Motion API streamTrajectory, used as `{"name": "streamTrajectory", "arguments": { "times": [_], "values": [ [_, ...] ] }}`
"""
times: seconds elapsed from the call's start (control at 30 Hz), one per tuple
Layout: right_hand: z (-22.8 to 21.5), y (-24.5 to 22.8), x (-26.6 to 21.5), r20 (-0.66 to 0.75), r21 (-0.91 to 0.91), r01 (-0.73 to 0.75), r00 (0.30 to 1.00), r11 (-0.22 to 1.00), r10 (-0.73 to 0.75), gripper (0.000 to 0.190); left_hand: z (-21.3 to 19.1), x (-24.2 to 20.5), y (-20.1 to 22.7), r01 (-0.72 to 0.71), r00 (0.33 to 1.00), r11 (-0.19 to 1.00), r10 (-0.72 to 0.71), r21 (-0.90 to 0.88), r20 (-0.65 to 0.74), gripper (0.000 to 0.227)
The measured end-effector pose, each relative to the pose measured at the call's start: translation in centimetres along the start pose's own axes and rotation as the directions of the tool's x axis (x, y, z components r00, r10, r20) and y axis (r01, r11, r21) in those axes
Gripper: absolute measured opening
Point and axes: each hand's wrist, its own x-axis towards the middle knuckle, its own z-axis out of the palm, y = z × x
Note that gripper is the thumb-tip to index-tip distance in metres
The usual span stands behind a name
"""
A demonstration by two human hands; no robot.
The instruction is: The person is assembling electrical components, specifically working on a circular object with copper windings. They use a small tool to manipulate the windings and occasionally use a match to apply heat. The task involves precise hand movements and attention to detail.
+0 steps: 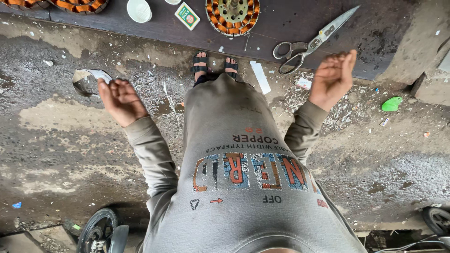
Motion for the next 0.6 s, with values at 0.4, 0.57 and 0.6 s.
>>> {"name": "streamTrajectory", "arguments": {
  "times": [0.4, 0.57, 0.6],
  "values": [
    [9.9, 4.8, 1.4, 0.608, -0.773, 0.627, 0.776, 0.102, -0.165, 0.023, 14.3, -4.6, -5.5, -0.467, 0.826, 0.312, -0.181, 0.827, 0.534, 0.019],
    [11.3, 12.2, 3.1, 0.577, -0.813, 0.456, 0.71, 0.361, 0.403, 0.021, 17.0, -3.5, -14.1, -0.529, 0.748, 0.362, -0.228, 0.767, 0.623, 0.022],
    [11.3, 13.3, 3.7, 0.562, -0.819, 0.398, 0.699, 0.413, 0.442, 0.022, 17.1, -3.0, -15.2, -0.54, 0.752, 0.352, -0.205, 0.764, 0.626, 0.024]
  ]
}}
